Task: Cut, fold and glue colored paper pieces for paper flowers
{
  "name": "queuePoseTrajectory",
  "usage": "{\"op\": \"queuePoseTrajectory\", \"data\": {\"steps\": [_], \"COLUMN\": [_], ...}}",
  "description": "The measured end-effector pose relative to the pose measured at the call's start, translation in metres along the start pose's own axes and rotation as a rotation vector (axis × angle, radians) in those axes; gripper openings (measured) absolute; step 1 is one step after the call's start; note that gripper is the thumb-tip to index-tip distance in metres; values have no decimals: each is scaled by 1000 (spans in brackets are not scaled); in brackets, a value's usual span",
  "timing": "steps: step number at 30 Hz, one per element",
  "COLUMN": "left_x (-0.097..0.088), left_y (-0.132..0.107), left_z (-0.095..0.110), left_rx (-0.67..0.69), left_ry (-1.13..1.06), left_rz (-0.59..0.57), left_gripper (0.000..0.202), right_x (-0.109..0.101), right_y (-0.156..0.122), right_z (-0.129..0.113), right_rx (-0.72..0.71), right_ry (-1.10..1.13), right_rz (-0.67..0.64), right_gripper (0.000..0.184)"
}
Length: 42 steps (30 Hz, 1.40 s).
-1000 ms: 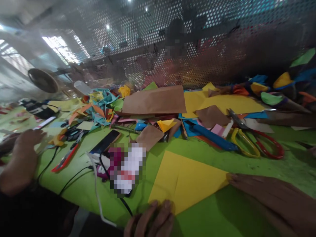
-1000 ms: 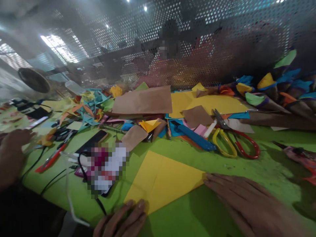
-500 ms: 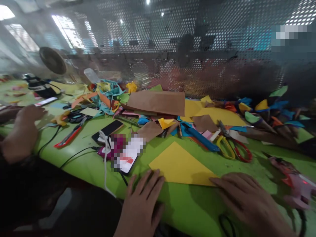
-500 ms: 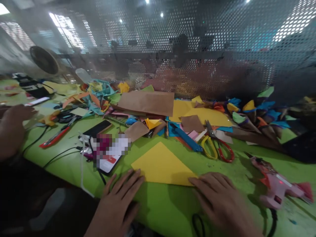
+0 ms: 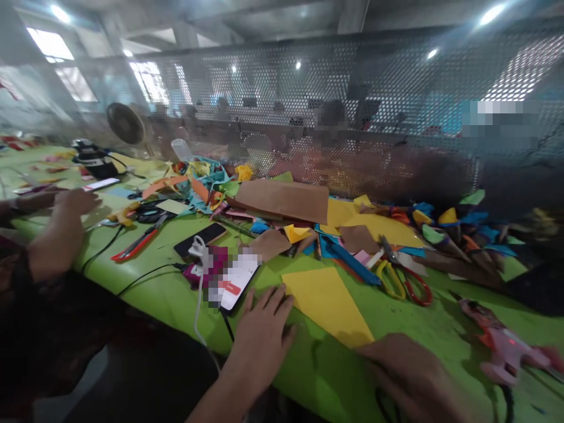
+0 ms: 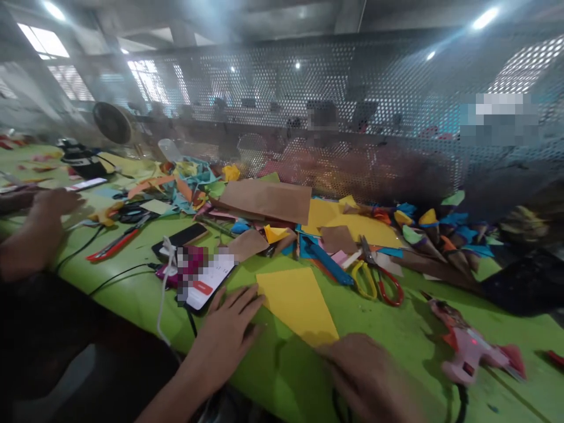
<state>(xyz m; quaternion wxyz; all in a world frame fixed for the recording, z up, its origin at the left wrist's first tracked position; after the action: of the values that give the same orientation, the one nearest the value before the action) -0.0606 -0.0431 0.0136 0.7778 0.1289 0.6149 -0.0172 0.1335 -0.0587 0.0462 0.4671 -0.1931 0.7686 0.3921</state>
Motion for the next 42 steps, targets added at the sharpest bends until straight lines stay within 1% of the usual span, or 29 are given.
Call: {"op": "queuePoseTrajectory", "data": {"steps": [3, 5, 7, 10, 12, 15, 17, 19, 21, 23, 24, 27, 29, 32, 34, 37, 42], "left_x": [-4, -6, -3, 5, 6, 5, 7, 10, 12, 10, 9, 4, 3, 4, 2, -3, -5], "left_y": [25, 41, 54, 66, 70, 76, 80, 83, 85, 86, 86, 85, 83, 77, 72, 66, 57], "left_z": [1, -1, -4, -6, -7, -7, -6, -6, -6, -5, -4, 4, 9, 14, 17, 21, 27], "left_rx": [-4, -13, -20, -8, -4, 3, 15, 28, 35, 43, 55, 113, 136, 129, 117, 125, 144], "left_ry": [-34, -30, -26, -27, -19, -4, 5, 7, -1, -5, -6, -16, -28, -39, -48, -57, -10], "left_rz": [-11, -3, -28, -82, -94, -116, -155, -201, -223, -211, -197, -153, -149, -162, -148, -105, -80], "left_gripper": [25, 32, 46, 61, 66, 71, 68, 64, 61, 56, 52, 39, 32, 26, 22, 21, 17], "right_x": [-2, -2, 7, 26, 38, 50, 52, 52, 54, 56, 56, 54, 50, 46, 44, 39, 31], "right_y": [27, 48, 68, 89, 96, 99, 101, 103, 105, 109, 111, 117, 119, 111, 101, 88, 75], "right_z": [20, 42, 59, 74, 77, 78, 81, 85, 87, 88, 87, 79, 70, 60, 58, 55, 44], "right_rx": [75, 131, 149, 141, 133, 141, 145, 134, 118, 111, 106, 68, 21, -13, 7, 38, 49], "right_ry": [17, -8, -50, -85, -56, 32, 72, 89, 81, 44, 18, -51, -68, -65, -87, -150, -181], "right_rz": [-18, -42, -124, -279, -381, -510, -533, -525, -527, -542, -548, -547, -521, -477, -446, -378, -286], "right_gripper": [19, 24, 39, 63, 74, 78, 78, 80, 81, 78, 73, 48, 31, 17, 14, 14, 18]}}
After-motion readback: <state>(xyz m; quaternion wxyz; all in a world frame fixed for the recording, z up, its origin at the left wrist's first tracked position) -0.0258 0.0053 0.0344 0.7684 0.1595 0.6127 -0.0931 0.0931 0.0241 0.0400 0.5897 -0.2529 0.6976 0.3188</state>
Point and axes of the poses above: each hand's wrist, its own y-axis towards the middle knuckle, its own x-axis out of the palm, z = x × y, the point moved 10 cm from there along y, towards the middle knuckle, and after that the axes turned 2 degrees about y, right-handed, at the moved point
